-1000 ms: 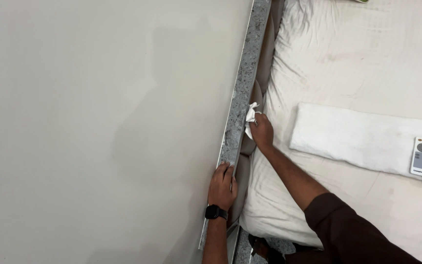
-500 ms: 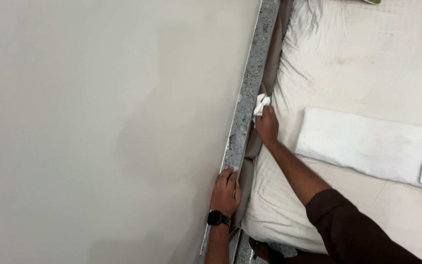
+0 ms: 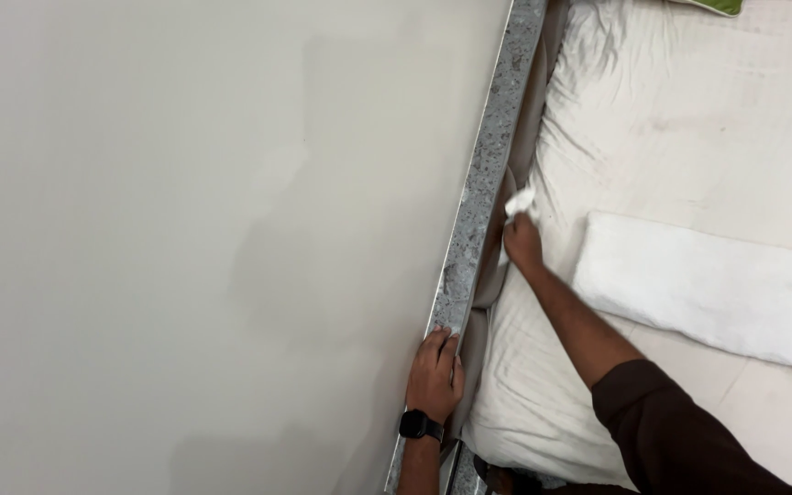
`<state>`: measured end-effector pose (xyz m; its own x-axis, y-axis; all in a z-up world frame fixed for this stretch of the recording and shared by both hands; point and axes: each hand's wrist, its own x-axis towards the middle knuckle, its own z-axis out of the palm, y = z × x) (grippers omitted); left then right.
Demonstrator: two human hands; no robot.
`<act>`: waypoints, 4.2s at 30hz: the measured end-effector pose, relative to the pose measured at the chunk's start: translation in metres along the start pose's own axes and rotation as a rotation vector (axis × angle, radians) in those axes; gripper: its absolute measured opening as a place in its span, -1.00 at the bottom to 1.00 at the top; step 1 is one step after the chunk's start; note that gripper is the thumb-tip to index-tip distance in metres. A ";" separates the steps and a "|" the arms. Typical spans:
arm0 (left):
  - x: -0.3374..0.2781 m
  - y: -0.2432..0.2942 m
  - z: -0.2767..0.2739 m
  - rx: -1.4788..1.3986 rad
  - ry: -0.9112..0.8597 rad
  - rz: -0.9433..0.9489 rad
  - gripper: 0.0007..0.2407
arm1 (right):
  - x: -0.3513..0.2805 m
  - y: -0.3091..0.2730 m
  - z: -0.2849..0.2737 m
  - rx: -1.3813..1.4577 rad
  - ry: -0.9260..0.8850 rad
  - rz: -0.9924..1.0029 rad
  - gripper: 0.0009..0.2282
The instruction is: The person cleans a wall section adjacent to a bed using a white cloth. They wipe the wall surface repeatedly, then briefly adjust a pillow on the bed before resuming the cleaning task on the wall.
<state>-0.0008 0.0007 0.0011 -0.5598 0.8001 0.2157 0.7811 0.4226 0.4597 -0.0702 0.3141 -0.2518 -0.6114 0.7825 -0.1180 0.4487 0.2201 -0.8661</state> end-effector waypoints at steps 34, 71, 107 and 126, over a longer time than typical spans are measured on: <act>-0.015 -0.004 0.002 0.002 -0.084 -0.035 -0.67 | 0.077 0.207 0.087 -0.117 -0.232 0.050 -0.77; 0.000 -0.013 0.007 0.050 0.023 0.054 -0.71 | -0.267 -0.081 -0.023 0.447 -0.050 -0.233 -0.85; -0.123 -0.008 -0.022 0.127 -0.172 0.057 -0.47 | -0.432 -0.107 0.003 0.450 -0.068 0.005 -0.84; -0.122 -0.009 -0.022 0.071 -0.114 0.113 -0.48 | -0.466 -0.053 0.047 0.338 -0.097 0.144 -0.78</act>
<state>0.0547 -0.1100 -0.0107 -0.4355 0.8855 0.1619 0.8572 0.3531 0.3747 0.1599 -0.0894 -0.1735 -0.6237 0.7292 -0.2815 0.3043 -0.1052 -0.9467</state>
